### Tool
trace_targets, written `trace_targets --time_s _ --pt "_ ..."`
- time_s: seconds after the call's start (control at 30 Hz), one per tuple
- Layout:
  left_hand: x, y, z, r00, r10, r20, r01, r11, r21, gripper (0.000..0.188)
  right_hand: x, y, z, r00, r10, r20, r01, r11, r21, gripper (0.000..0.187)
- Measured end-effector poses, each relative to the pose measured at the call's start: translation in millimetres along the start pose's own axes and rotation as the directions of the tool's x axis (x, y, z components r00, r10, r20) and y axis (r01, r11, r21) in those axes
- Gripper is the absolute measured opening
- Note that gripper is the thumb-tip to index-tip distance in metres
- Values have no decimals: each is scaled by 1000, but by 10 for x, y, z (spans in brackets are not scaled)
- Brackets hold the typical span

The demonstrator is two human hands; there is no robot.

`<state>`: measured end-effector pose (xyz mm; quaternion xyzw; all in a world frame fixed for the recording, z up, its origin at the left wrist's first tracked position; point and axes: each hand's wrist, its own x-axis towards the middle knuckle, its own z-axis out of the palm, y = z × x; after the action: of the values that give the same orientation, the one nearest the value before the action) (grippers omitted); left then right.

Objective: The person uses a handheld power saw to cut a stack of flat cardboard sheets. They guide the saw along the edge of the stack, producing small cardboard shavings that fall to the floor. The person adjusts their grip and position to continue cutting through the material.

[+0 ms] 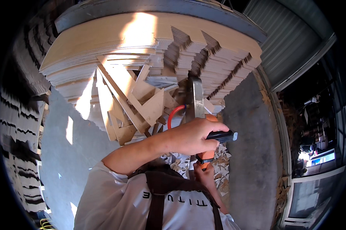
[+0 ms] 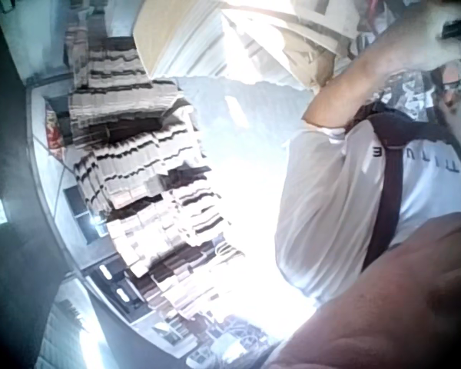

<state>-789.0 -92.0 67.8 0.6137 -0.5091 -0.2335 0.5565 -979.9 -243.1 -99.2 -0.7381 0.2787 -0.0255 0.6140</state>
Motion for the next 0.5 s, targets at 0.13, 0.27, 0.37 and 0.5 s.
trace_targets --time_s 0.13,0.27,0.37,0.5 --pt "-55 45 115 1000 -29 3 29 999 36 48 -68 68 -30 999 -30 -34 28 999 -34 27" --pt "-279 317 207 999 38 10 -38 999 25 51 -205 -42 -114 986 -163 25 165 984 -71 24" --pt "-437 601 85 1000 15 25 -15 999 31 53 -124 -153 -12 959 -282 -7 281 956 -86 20" --pt "-511 644 -47 999 15 -32 -10 987 159 53 -61 -378 131 985 -164 50 168 982 -92 25"
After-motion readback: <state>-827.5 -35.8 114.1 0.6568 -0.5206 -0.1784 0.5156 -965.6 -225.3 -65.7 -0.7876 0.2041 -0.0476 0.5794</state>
